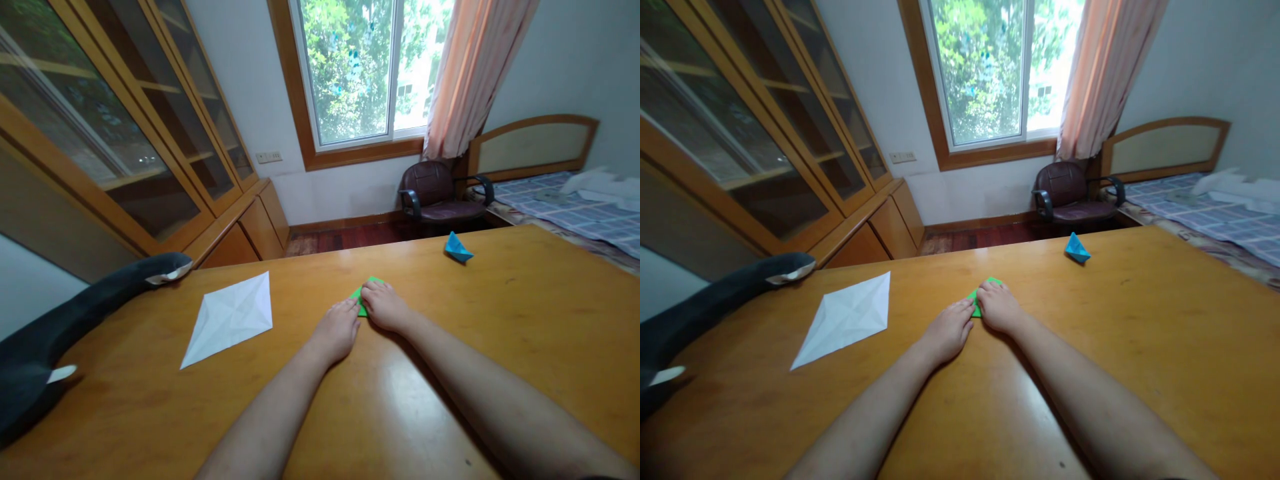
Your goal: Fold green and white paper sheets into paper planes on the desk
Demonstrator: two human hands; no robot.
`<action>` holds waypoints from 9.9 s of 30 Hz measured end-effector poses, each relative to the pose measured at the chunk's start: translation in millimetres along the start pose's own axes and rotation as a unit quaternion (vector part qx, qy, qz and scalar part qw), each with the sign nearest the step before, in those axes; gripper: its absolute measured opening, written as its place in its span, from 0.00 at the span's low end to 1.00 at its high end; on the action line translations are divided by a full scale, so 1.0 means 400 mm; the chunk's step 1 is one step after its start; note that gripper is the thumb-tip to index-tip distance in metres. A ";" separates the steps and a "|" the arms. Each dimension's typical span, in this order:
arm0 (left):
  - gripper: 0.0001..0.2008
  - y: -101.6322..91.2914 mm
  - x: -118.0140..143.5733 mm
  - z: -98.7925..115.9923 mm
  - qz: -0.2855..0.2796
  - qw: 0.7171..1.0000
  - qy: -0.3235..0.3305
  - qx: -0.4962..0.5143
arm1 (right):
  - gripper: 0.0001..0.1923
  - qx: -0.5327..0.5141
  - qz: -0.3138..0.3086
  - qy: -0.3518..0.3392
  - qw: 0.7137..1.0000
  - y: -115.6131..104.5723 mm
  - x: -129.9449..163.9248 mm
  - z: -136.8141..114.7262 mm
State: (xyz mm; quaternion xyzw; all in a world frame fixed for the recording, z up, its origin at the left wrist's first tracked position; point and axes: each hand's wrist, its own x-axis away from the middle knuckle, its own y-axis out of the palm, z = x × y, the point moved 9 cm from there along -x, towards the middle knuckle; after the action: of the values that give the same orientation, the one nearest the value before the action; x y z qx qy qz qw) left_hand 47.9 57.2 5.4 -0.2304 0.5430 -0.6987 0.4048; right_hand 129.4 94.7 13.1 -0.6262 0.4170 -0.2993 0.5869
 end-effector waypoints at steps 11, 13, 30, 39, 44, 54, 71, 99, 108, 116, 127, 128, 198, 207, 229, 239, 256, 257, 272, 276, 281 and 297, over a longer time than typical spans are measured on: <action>0.14 -0.012 -0.011 -0.003 0.021 0.998 -0.037 -0.050 | 0.12 -0.008 0.034 0.007 0.999 -0.029 0.014 0.012; 0.13 -0.017 -0.009 0.000 0.014 0.996 -0.058 -0.073 | 0.12 0.012 0.060 0.016 0.998 -0.048 0.019 0.013; 0.17 -0.050 -0.006 0.002 0.034 0.991 -0.084 -0.097 | 0.13 -0.028 0.029 -0.021 0.999 -0.019 0.022 -0.017; 0.20 -0.041 -0.007 0.001 0.014 0.991 -0.071 -0.110 | 0.15 -0.055 0.030 -0.014 0.998 -0.017 0.024 -0.018; 0.20 -0.036 -0.005 0.024 0.014 0.993 -0.046 -0.105 | 0.16 -0.065 0.014 0.003 0.998 0.000 0.020 -0.003; 0.20 -0.018 -0.023 -0.022 0.020 0.999 -0.020 -0.024 | 0.20 -0.103 -0.010 -0.002 0.995 0.013 0.016 -0.002; 0.30 0.011 -0.017 -0.054 -0.021 0.993 -0.105 -0.047 | 0.24 -0.101 -0.043 -0.010 0.994 0.021 0.020 -0.019; 0.28 -0.001 -0.015 -0.050 0.001 0.995 -0.096 -0.026 | 0.25 -0.104 -0.067 -0.009 0.992 0.032 0.016 -0.019; 0.26 -0.008 -0.015 -0.049 0.007 0.995 -0.096 -0.006 | 0.25 -0.106 -0.066 -0.012 0.992 0.031 0.018 -0.020; 0.37 -0.014 -0.004 -0.034 0.015 0.997 -0.080 0.003 | 0.25 -0.101 -0.069 -0.016 0.992 0.040 0.017 -0.014; 0.50 -0.009 -0.004 -0.021 -0.007 0.994 -0.109 -0.004 | 0.26 -0.094 -0.079 -0.043 0.991 0.042 0.016 -0.015; 0.50 -0.007 -0.004 -0.021 -0.008 0.994 -0.111 -0.008 | 0.26 -0.096 -0.079 -0.047 0.991 0.042 0.017 -0.014; 0.55 0.018 -0.002 -0.009 -0.068 0.985 -0.152 -0.052 | 0.27 -0.108 -0.095 -0.011 0.990 0.054 0.013 0.002; 0.57 0.020 0.000 -0.013 -0.065 0.985 -0.153 -0.049 | 0.32 -0.131 -0.089 -0.027 0.987 0.050 0.012 0.011; 0.57 0.027 -0.003 -0.010 -0.073 0.986 -0.144 -0.045 | 0.29 -0.101 -0.087 -0.009 0.991 0.050 0.011 -0.005; 0.57 0.024 -0.005 -0.004 -0.077 0.986 -0.140 -0.042 | 0.28 -0.090 -0.074 0.004 0.993 0.052 0.004 -0.010; 0.58 0.027 -0.009 0.000 -0.087 0.986 -0.135 -0.050 | 0.30 -0.088 -0.070 0.023 0.993 0.053 0.004 -0.010; 0.58 0.029 -0.010 -0.002 -0.088 0.985 -0.136 -0.053 | 0.30 -0.088 -0.068 0.024 0.993 0.051 0.004 -0.011; 0.58 0.033 -0.011 -0.003 -0.086 0.987 -0.130 -0.050 | 0.31 -0.091 -0.068 0.029 0.993 0.041 0.005 -0.014; 0.58 0.030 -0.011 -0.003 -0.079 0.987 -0.131 -0.044 | 0.31 -0.093 -0.072 0.029 0.993 0.045 0.004 -0.013; 0.58 0.026 -0.008 -0.007 -0.067 0.988 -0.135 -0.035 | 0.31 -0.095 -0.072 0.030 0.992 0.048 0.003 -0.010; 0.57 0.012 -0.003 -0.014 -0.039 0.987 -0.156 -0.002 | 0.32 -0.110 -0.071 0.034 0.991 0.032 0.011 -0.013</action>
State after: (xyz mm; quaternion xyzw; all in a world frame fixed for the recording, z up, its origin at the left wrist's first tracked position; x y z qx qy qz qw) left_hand 45.6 61.0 -0.6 -0.3583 0.4657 -0.6684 0.4561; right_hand 124.7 88.9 0.7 -0.7047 0.4216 -0.3139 0.4766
